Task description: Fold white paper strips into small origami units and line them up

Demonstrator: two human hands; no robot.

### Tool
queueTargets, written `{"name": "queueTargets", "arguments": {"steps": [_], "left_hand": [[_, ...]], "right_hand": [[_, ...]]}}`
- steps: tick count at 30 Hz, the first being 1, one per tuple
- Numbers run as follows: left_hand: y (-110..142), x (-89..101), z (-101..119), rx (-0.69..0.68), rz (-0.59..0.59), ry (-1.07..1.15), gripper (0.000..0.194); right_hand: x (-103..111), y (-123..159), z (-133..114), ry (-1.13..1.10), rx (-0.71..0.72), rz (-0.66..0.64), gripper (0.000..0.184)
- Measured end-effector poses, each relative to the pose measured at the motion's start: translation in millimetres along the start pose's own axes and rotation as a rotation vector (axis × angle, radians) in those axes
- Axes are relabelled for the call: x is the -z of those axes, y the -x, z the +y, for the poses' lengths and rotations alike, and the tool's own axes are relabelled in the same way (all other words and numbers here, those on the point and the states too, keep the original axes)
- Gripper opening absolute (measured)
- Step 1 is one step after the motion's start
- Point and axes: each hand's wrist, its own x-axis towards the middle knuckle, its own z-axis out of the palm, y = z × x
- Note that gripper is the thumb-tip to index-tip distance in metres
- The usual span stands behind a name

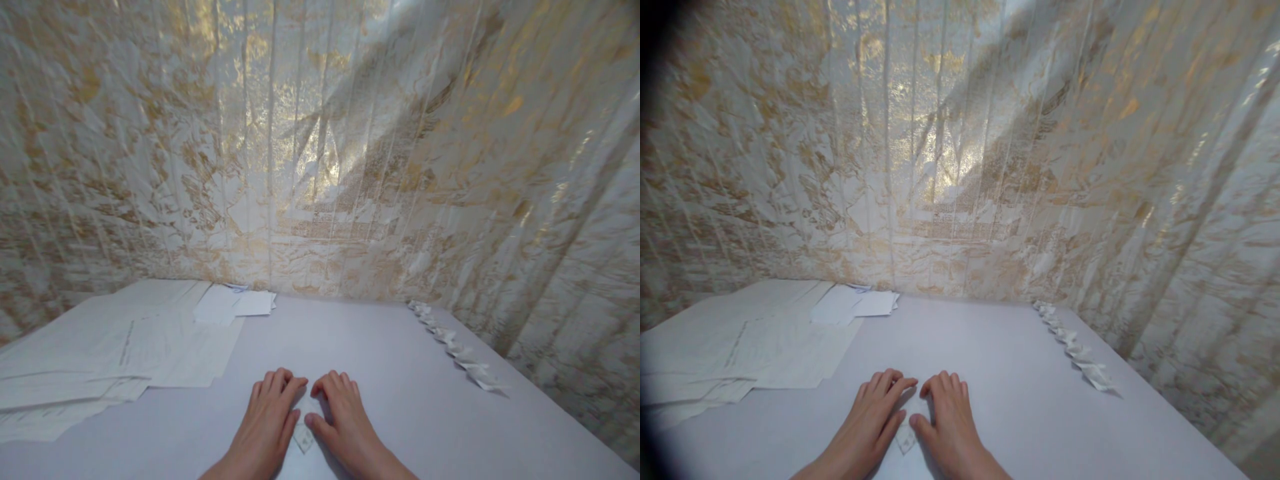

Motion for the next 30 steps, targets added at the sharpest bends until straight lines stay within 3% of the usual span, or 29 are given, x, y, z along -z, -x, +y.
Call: {"name": "queueTargets", "arguments": {"steps": [5, 10, 16, 19, 23, 24, 27, 30], "left_hand": [[-2.3, -2.9, -2.0, -0.061, -0.044, -0.011, 0.045], [-2.0, -12.4, -10.6, -0.121, 0.013, 0.047, 0.039], [-2.6, 1.6, -5.0, -0.015, 0.047, 0.632, 0.003], [-4.6, 5.6, -0.2, 0.009, 0.035, 0.813, 0.01], [-1.6, 1.9, 1.5, -0.006, 0.047, 0.865, 0.006], [0.5, 0.7, 1.6, -0.017, 0.074, 0.803, 0.002], [8.0, -1.5, 2.2, -0.071, 0.111, 0.499, 0.025], [12.5, -1.8, 3.2, -0.081, 0.008, 0.249, 0.024]], "right_hand": [[12.3, 1.1, 8.9, -0.002, 0.014, -0.113, 0.046], [21.8, 1.8, 21.6, -0.059, 0.013, -0.148, 0.049], [20.4, 1.4, 19.3, -0.385, 0.108, -0.218, 0.04], [13.3, 4.0, 10.2, -0.464, 0.189, -0.109, 0.027], [6.7, 5.1, 9.3, -0.2, 0.429, 0.09, 0.011], [5.8, 4.7, 11.2, -0.065, 0.502, 0.136, 0.014], [2.1, 3.4, 17.7, 0.353, 0.6, 0.22, 0.019], [-2.6, 3.8, 20.9, 0.523, 0.597, 0.164, 0.017]]}}
